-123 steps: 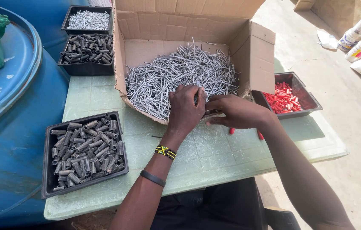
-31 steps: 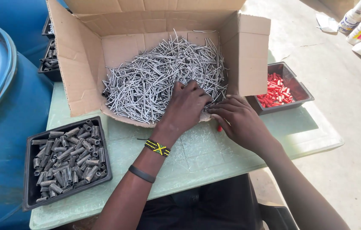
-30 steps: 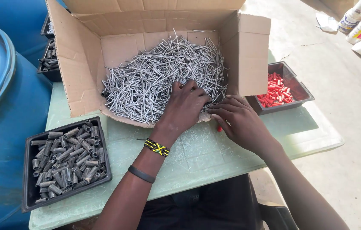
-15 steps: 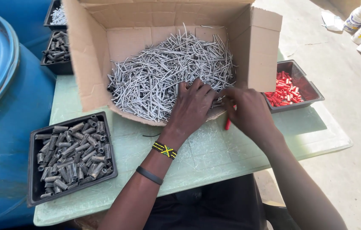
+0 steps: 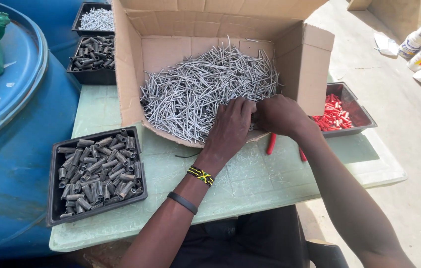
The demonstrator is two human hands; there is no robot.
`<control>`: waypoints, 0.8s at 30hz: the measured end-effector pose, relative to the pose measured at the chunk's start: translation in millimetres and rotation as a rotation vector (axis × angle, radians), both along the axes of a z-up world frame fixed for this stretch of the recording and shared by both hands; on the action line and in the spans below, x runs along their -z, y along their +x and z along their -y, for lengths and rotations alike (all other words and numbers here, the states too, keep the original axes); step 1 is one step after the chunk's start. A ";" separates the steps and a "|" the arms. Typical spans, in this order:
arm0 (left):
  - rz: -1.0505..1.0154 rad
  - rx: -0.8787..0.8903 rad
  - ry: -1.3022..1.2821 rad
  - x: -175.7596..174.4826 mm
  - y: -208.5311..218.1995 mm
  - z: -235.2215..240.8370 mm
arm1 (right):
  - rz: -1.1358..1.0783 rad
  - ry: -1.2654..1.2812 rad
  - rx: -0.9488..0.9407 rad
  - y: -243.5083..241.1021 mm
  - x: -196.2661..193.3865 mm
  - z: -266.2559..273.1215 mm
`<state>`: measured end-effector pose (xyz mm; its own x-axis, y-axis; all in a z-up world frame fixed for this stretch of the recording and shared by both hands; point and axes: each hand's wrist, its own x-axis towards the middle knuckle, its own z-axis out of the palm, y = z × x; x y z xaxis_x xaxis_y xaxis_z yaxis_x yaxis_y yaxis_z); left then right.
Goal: Sorting metal nails and plastic wall plugs from a large cardboard box into separate plastic trays
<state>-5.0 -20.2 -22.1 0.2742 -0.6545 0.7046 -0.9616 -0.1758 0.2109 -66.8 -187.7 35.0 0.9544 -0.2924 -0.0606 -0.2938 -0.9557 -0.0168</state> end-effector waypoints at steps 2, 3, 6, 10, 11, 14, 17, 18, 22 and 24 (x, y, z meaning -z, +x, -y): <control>0.001 0.007 0.011 2.0 -0.9 0.5 | -0.003 0.005 -0.014 -3.7 3.2 0.0; 0.006 0.002 0.021 2.2 0.5 -0.3 | -0.003 0.008 -0.041 -2.9 3.8 -0.7; -0.012 -0.007 0.014 -2.4 -2.2 -1.3 | -0.002 0.166 -0.068 -14.9 -21.4 -17.8; -0.039 0.018 0.000 -5.0 -1.8 -1.0 | 0.135 0.257 -0.043 -16.4 -27.6 -18.5; -0.018 -0.019 0.018 -5.0 -2.5 -0.7 | 0.204 0.296 -0.038 -14.1 -20.4 -10.1; -0.007 -0.045 0.021 -6.5 -4.3 -0.5 | 0.298 0.370 -0.034 -20.3 -28.3 -15.5; -0.041 -0.021 -0.004 -8.4 -4.7 -3.4 | 0.334 0.436 -0.081 -30.4 -39.4 -29.1; -0.066 -0.007 -0.013 -9.4 -4.7 -4.0 | 0.343 0.467 -0.125 -33.7 -41.7 -31.9; -0.063 0.013 -0.035 -12.2 -5.5 -5.6 | 0.337 0.338 -0.281 -36.2 -28.8 -21.0; -0.080 0.025 -0.027 -8.9 -3.9 -4.3 | 0.213 0.264 -0.336 -39.3 -29.4 -23.3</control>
